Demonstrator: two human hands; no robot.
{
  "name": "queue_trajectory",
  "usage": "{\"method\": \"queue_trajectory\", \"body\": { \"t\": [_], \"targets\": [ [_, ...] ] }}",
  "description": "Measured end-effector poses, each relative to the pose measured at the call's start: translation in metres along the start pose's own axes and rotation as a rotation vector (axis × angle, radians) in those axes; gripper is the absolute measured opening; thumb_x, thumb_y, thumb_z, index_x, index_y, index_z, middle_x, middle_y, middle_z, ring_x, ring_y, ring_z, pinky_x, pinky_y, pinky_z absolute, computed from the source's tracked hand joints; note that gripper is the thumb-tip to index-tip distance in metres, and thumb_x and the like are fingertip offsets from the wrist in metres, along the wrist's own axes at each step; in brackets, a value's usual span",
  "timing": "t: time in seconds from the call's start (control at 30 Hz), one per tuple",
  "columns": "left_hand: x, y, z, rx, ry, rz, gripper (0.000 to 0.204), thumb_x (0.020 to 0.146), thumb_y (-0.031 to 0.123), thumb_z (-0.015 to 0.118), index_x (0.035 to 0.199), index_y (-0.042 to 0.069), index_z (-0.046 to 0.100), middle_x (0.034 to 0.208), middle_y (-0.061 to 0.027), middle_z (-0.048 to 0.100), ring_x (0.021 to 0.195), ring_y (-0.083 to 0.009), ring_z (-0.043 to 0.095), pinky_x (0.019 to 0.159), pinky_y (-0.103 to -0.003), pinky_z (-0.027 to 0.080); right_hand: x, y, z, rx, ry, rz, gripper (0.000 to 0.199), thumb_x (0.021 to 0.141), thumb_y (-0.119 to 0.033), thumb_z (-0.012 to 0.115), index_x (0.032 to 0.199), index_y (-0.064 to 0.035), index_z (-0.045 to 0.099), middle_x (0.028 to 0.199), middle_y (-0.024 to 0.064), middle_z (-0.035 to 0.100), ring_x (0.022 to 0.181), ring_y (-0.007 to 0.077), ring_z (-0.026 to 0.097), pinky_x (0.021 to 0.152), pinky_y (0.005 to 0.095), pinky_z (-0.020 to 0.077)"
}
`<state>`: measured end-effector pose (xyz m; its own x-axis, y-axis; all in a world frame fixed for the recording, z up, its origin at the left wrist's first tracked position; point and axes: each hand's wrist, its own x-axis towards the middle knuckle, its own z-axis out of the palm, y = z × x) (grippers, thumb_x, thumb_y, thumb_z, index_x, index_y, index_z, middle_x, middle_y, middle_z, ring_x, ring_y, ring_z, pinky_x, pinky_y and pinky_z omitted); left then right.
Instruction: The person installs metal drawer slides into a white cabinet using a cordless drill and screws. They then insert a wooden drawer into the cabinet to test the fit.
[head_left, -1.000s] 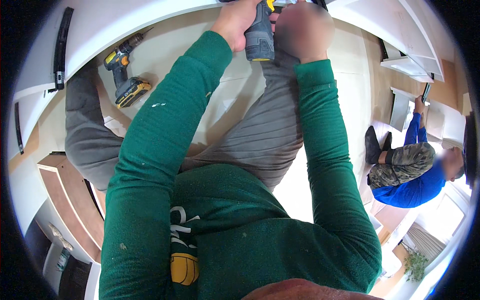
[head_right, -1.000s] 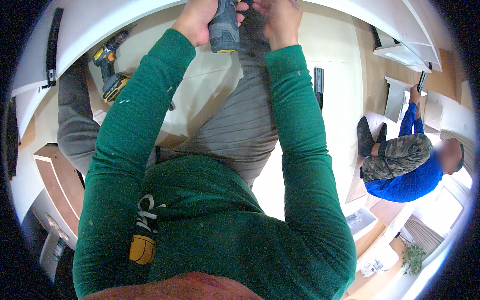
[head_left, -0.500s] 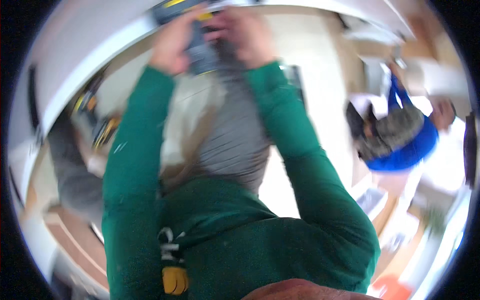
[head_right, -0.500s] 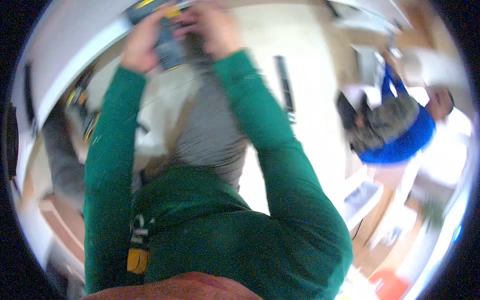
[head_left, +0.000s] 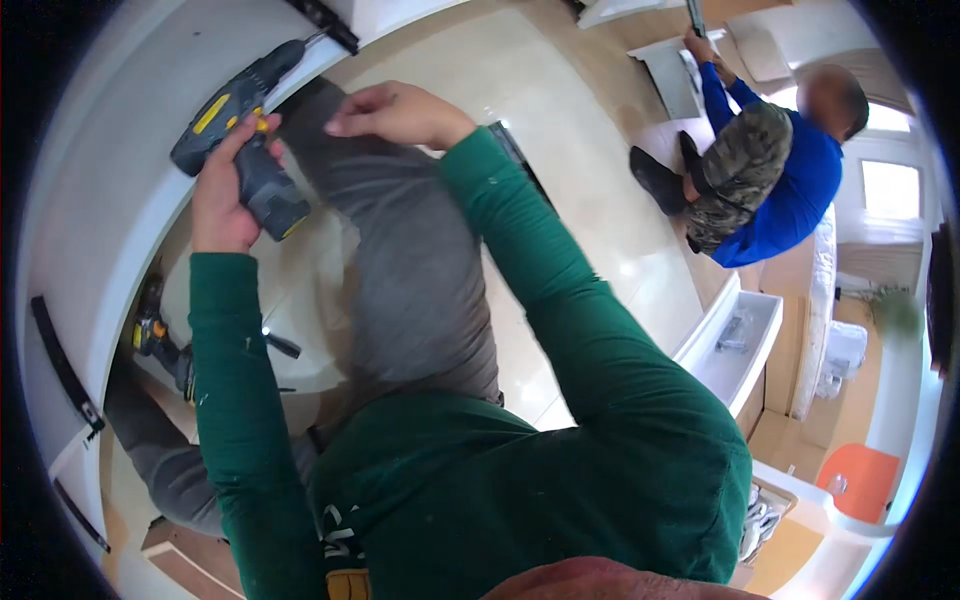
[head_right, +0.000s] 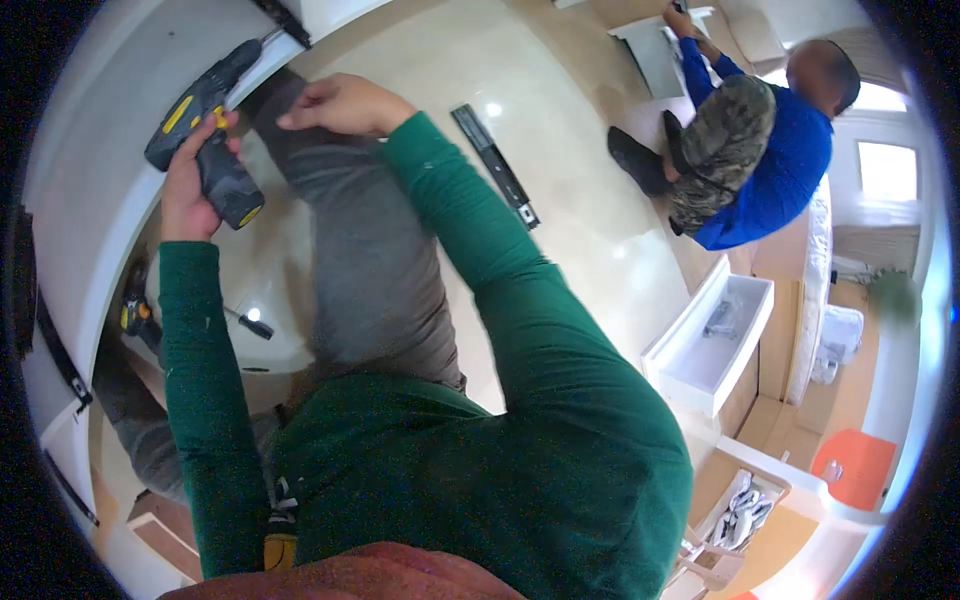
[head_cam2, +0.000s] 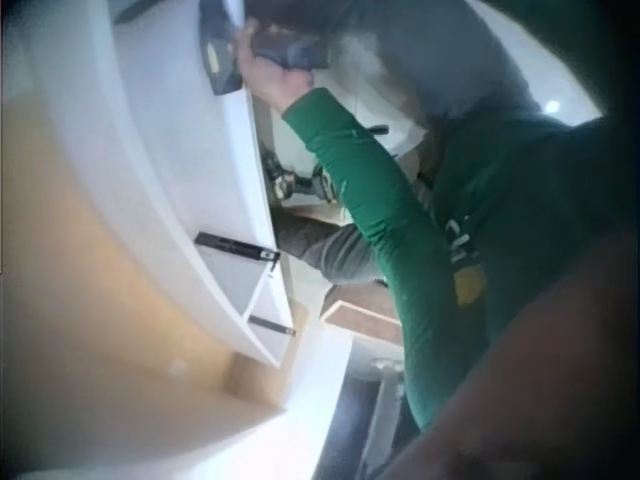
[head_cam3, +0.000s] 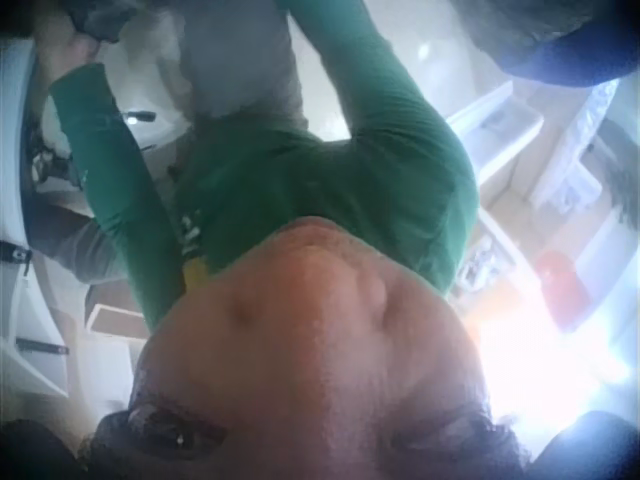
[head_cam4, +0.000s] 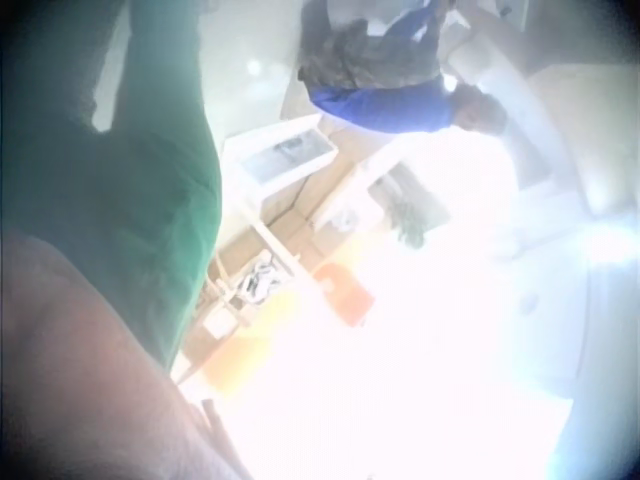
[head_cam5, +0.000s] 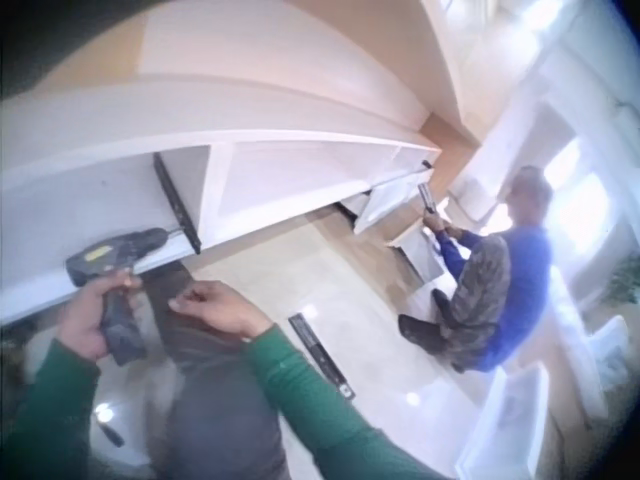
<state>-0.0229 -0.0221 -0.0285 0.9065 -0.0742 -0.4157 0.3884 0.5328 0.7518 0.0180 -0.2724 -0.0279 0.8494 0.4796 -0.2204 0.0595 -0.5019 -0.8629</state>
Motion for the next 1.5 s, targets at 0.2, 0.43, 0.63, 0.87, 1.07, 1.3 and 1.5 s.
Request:
{"method": "queue_trajectory", "body": {
  "t": [0.2,0.43,0.63,0.87,1.07,1.3,1.5],
  "targets": [
    [-0.014,0.013,0.007,0.018,0.01,0.026,0.031,0.097,0.022,0.071,0.12,0.003,0.066,0.106,-0.0084,0.075,0.076,-0.0144,0.069,0.071,-0.03,0.059,0.01,0.057,0.008,0.157,0.117,-0.141,0.028,0.098,-0.022,0.069,0.119,-0.0035,0.073,0.112,0.0019,0.073,0.106,0.011,0.063,0.094,0.0273,0.0476],
    [-0.02,0.015,0.007,-0.034,0.09,-0.033,0.017,0.097,0.019,0.066,0.098,0.003,0.068,0.087,-0.0085,0.071,0.069,-0.0194,0.067,0.06,-0.033,0.056,0.014,0.067,0.012,0.518,0.173,-0.011,0.027,0.1,-0.029,0.066,0.114,-0.0061,0.074,0.11,0.0011,0.074,0.102,0.0106,0.063,0.088,0.0283,0.0448],
    [-0.019,0.02,0.013,-0.02,0.145,-0.082,0.013,0.095,0.014,0.065,0.099,0.003,0.068,0.087,-0.0081,0.071,0.07,-0.019,0.067,0.061,-0.034,0.056,0.015,0.061,0.009,0.553,0.159,0.03,0.027,0.1,-0.029,0.067,0.114,-0.0062,0.073,0.111,0.0018,0.074,0.108,0.011,0.063,0.089,0.028,0.0435],
    [-0.021,0.024,0.012,0.006,0.128,-0.071,0.013,0.097,0.015,0.064,0.1,0.003,0.068,0.089,-0.0075,0.071,0.07,-0.0185,0.066,0.062,-0.033,0.055,0.014,0.06,0.01,0.607,0.165,0.044,0.028,0.1,-0.029,0.067,0.115,-0.0053,0.072,0.113,0.0036,0.074,0.109,0.0122,0.063,0.091,0.0287,0.0439],
    [-0.025,0.028,0.015,0.019,0.117,-0.072,0.015,0.098,0.016,0.063,0.1,0.003,0.067,0.088,-0.0077,0.07,0.071,-0.0181,0.066,0.064,-0.033,0.055,0.014,0.062,0.01,0.641,0.161,0.045,0.028,0.101,-0.027,0.066,0.117,-0.0048,0.071,0.115,0.0048,0.074,0.109,0.0132,0.064,0.092,0.029,0.0442],
    [-0.024,0.025,0.014,0.008,0.098,-0.073,0.014,0.097,0.017,0.063,0.1,0.003,0.067,0.088,-0.0072,0.07,0.073,-0.0182,0.066,0.066,-0.033,0.056,0.013,0.065,0.01,0.689,0.156,0.037,0.028,0.101,-0.026,0.065,0.118,-0.0041,0.071,0.115,0.0053,0.074,0.108,0.0138,0.064,0.092,0.0289,0.0441],
    [-0.022,0.023,0.011,0.025,0.091,-0.048,0.013,0.097,0.016,0.064,0.1,0.004,0.067,0.089,-0.007,0.07,0.073,-0.0183,0.066,0.066,-0.033,0.056,0.013,0.068,0.009,0.697,0.159,0.054,0.029,0.102,-0.026,0.064,0.118,-0.0041,0.071,0.115,0.0055,0.074,0.11,0.0141,0.064,0.091,0.0286,0.0437]
  ]
}}
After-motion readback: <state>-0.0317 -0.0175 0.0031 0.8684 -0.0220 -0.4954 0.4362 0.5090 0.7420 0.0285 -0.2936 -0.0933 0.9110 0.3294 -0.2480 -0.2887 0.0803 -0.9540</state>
